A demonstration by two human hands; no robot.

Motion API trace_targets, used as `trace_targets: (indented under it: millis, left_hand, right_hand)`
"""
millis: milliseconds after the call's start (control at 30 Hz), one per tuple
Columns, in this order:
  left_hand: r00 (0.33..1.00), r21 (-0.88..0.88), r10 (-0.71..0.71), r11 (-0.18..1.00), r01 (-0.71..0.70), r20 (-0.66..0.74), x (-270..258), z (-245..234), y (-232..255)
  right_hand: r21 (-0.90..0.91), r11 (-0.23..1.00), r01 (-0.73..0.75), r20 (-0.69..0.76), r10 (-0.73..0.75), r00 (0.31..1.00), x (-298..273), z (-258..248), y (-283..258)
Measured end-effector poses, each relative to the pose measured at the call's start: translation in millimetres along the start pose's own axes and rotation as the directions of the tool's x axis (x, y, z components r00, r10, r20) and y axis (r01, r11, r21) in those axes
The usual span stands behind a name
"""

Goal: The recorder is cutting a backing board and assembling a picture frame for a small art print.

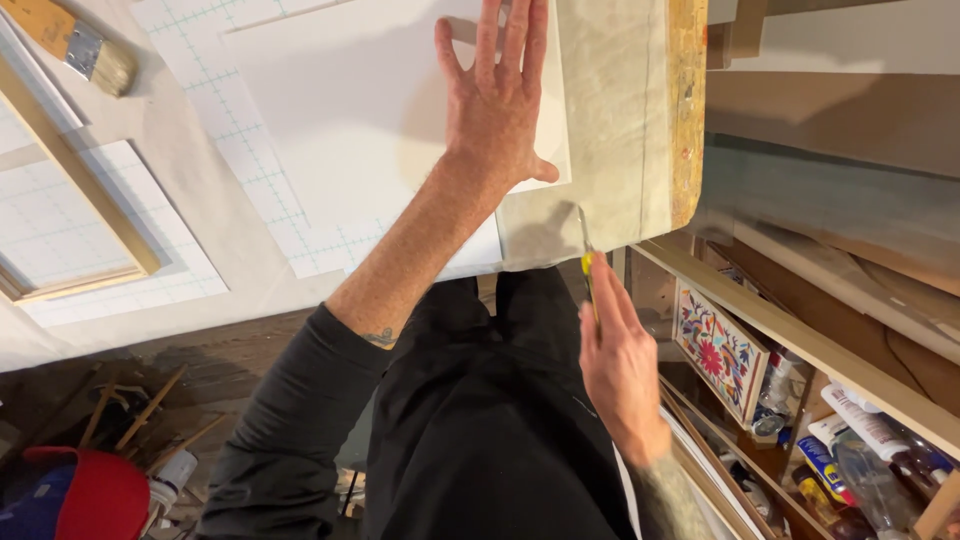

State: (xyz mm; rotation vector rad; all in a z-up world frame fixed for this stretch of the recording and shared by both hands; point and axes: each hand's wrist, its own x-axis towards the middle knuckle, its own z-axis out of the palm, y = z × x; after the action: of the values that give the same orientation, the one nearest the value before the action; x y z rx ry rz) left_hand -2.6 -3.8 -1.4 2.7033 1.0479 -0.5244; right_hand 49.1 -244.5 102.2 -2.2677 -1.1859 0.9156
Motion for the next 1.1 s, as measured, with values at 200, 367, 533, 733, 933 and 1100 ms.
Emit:
trace_targets:
  millis: [200, 367, 533, 733, 933, 1100]
  left_hand:
    - [0.998, 0.002, 0.002, 1.0, -0.002, -0.067, 0.3, 12.0, -0.4]
    - [0.997, -0.016, -0.007, 1.0, 0.005, -0.078, 5.4, 5.5, -4.2]
    - [0.999, -0.053, -0.01, 0.999, 0.008, -0.052, 3.5, 4.8, -3.0]
    - [0.998, -0.043, -0.007, 0.999, 0.005, -0.055, 3.7, 8.0, -2.9]
    - [0.997, -0.03, -0.002, 1.0, -0.001, -0.081, 4.8, 10.5, -3.8]
    - [0.995, -0.042, 0.006, 0.999, -0.01, -0.096, 5.4, 15.3, -4.4]
  right_hand:
    - [0.124, 0.992, -0.007, -0.086, 0.018, 0.996, 41.0, 1.2, 0.6]
    - [0.227, 0.974, 0.007, -0.102, 0.017, 0.995, 75.2, 13.9, 5.3]
    - [0.195, 0.976, 0.095, -0.111, -0.074, 0.991, 78.2, 17.8, 8.6]
    - [0.181, 0.98, 0.077, -0.069, -0.066, 0.995, 78.5, 17.5, 8.8]
    - [0.137, 0.985, 0.1, -0.115, -0.085, 0.99, 76.1, 16.4, 14.4]
    - [0.181, 0.983, 0.006, -0.117, 0.016, 0.993, 72.9, 2.7, 8.2]
